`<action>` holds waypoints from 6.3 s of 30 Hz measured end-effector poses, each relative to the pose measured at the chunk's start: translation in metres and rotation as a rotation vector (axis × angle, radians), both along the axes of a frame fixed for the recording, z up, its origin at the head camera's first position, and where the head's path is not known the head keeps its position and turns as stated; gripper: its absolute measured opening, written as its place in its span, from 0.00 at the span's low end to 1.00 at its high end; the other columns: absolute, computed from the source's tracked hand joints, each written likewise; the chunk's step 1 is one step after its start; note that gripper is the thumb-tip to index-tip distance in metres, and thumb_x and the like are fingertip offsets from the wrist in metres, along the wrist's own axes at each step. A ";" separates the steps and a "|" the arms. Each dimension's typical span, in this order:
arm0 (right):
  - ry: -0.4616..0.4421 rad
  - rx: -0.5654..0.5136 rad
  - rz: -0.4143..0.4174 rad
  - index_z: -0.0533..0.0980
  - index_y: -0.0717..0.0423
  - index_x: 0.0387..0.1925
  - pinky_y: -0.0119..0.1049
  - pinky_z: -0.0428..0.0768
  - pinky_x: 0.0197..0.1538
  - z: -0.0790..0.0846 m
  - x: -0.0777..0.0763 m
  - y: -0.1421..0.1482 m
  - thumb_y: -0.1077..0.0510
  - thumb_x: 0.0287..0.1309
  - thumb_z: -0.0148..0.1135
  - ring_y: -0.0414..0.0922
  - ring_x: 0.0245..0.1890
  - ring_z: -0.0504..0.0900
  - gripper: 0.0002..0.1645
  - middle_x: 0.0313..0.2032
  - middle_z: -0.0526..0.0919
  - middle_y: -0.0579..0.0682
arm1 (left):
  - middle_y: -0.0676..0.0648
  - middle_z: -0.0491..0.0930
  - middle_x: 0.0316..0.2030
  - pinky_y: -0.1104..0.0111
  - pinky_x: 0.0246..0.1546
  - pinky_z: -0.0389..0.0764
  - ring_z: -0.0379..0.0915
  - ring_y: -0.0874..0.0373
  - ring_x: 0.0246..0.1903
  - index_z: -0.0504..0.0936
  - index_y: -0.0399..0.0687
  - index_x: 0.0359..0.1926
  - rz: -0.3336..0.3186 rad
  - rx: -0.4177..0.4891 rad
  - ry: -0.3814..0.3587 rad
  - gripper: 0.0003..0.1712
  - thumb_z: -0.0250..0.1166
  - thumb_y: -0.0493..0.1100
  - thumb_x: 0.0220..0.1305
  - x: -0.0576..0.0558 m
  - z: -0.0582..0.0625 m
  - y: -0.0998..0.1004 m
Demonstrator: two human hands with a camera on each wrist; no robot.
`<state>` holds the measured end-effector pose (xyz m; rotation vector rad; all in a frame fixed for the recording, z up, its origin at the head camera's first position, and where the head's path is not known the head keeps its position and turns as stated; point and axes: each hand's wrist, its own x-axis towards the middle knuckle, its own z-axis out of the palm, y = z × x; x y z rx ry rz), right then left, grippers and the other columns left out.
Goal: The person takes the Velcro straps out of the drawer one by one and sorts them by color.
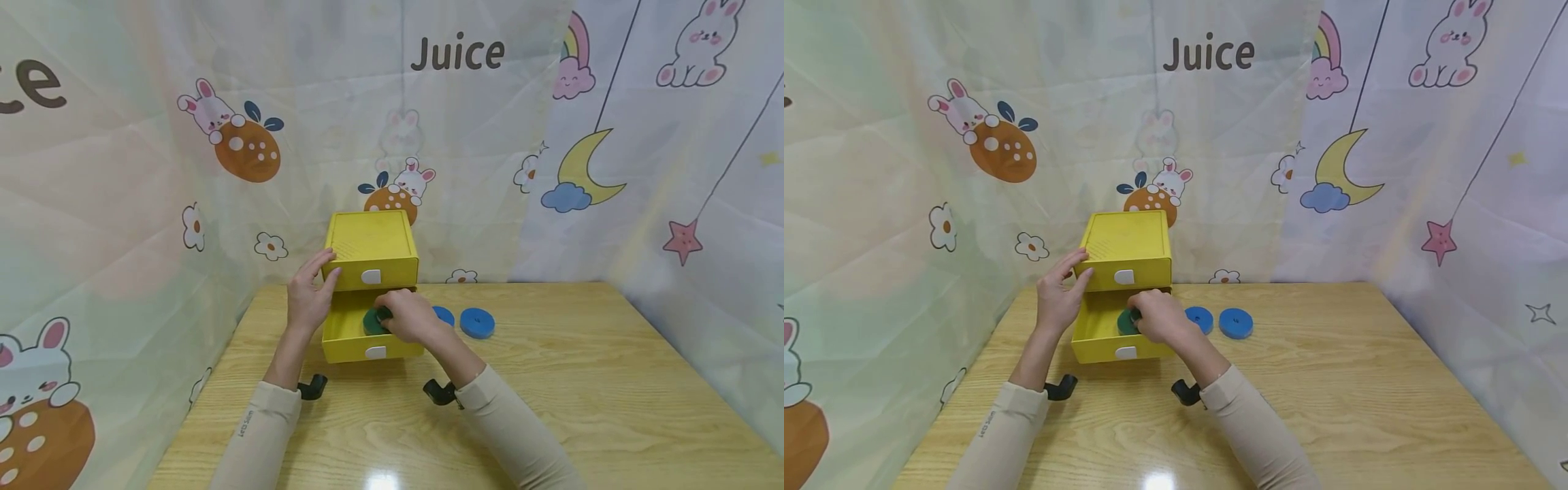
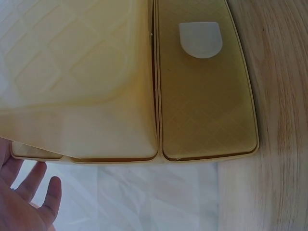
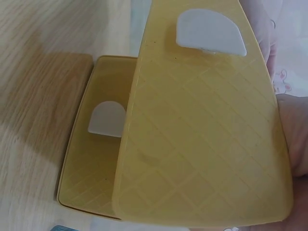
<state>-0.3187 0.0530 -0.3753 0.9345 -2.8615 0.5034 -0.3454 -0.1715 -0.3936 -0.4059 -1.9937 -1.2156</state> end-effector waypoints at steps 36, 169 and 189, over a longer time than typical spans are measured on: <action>0.378 -0.388 0.012 0.82 0.59 0.58 0.46 0.85 0.59 -0.019 0.014 0.036 0.57 0.63 0.74 0.52 0.58 0.86 0.24 0.57 0.86 0.54 | 0.46 0.83 0.63 0.53 0.69 0.76 0.77 0.51 0.67 0.86 0.44 0.58 0.004 -0.010 0.010 0.18 0.70 0.39 0.69 0.002 -0.002 -0.002; 0.049 0.070 -0.191 0.84 0.56 0.54 0.45 0.85 0.38 -0.057 -0.010 0.155 0.46 0.62 0.74 0.48 0.41 0.85 0.24 0.45 0.85 0.54 | 0.44 0.83 0.62 0.52 0.67 0.77 0.77 0.48 0.66 0.86 0.40 0.58 -0.008 -0.006 0.025 0.18 0.70 0.36 0.69 0.001 0.003 0.000; 0.173 -0.223 -0.020 0.82 0.55 0.61 0.51 0.86 0.52 -0.026 0.000 0.096 0.55 0.66 0.71 0.54 0.53 0.86 0.23 0.58 0.85 0.53 | 0.44 0.83 0.63 0.50 0.65 0.78 0.77 0.48 0.67 0.86 0.41 0.58 -0.012 -0.001 0.027 0.17 0.70 0.37 0.69 0.001 0.002 -0.001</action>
